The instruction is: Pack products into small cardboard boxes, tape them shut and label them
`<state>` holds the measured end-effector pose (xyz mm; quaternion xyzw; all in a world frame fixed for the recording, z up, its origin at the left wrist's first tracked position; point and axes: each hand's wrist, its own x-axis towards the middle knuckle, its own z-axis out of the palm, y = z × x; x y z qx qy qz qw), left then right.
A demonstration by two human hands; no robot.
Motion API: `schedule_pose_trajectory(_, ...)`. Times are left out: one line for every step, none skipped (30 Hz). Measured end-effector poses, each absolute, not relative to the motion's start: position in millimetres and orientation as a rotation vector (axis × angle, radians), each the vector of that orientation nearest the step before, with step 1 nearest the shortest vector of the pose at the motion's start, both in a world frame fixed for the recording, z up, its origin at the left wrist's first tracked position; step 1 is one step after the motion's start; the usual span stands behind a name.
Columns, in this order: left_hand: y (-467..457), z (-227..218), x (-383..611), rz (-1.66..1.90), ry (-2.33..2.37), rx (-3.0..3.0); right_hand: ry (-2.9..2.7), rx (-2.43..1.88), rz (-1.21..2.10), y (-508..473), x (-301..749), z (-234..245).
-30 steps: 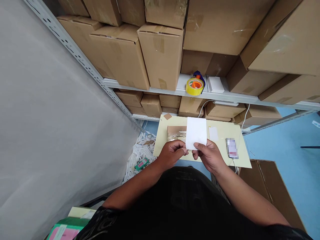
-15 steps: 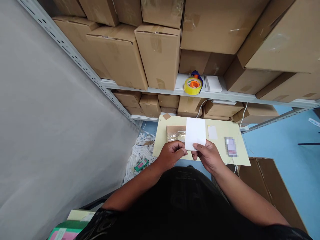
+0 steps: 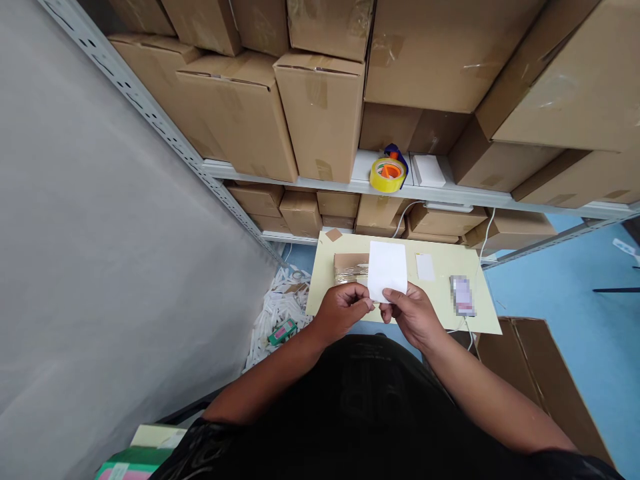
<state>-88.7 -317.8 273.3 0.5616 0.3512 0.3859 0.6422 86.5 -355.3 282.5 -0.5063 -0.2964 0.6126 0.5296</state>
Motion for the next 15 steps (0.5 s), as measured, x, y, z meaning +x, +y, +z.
schedule_pose_trajectory(-317, 272, -89, 0.881, 0.801, 1.279, -0.703, -1.214, 1.463, -355, 86, 282)
schedule_pose_trajectory(-317, 271, -89, 0.886, 0.801, 1.275, -0.701, -1.22, 1.469, -354, 85, 281)
schedule_pose_trajectory(-317, 269, -89, 0.894, 0.799, 1.271, -0.705, -1.227, 1.478, -353, 85, 280)
schedule_pose_trajectory(-316, 268, -89, 0.902, 0.798, 1.269, -0.721, -1.236, 1.49, -352, 84, 278)
schedule_pose_trajectory(-316, 266, -89, 0.912, 0.798, 1.268, -0.747, -1.256, 1.484, -350, 85, 275)
schedule_pose_trajectory(-315, 265, -90, 0.924, 0.804, 1.268, -0.785, -1.294, 1.441, -348, 85, 272)
schedule_pose_trajectory(-314, 263, -90, 0.936, 0.817, 1.268, -0.834, -1.354, 1.347, -347, 86, 268)
schedule_pose_trajectory(-314, 262, -90, 0.948, 0.838, 1.267, -0.893, -1.424, 1.202, -345, 87, 265)
schedule_pose_trajectory(-313, 261, -90, 0.959, 0.865, 1.268, -0.959, -1.487, 1.021, -344, 88, 263)
schedule_pose_trajectory(-312, 260, -91, 0.969, 0.893, 1.272, -1.039, -1.521, 0.845, -344, 89, 263)
schedule_pose_trajectory(-312, 259, -91, 0.975, 0.917, 1.28, -1.142, -1.517, 0.714, -345, 90, 263)
schedule_pose_trajectory(-312, 259, -92, 0.981, 0.935, 1.293, -1.266, -1.479, 0.651, -345, 89, 265)
schedule_pose_trajectory(-311, 259, -93, 0.985, 0.943, 1.308, -1.39, -1.421, 0.644, -346, 88, 269)
schedule_pose_trajectory(-311, 259, -93, 0.988, 0.941, 1.324, -1.496, -1.364, 0.677, -346, 85, 272)
schedule_pose_trajectory(-311, 260, -94, 0.992, 0.932, 1.337, -1.567, -1.324, 0.726, -346, 82, 276)
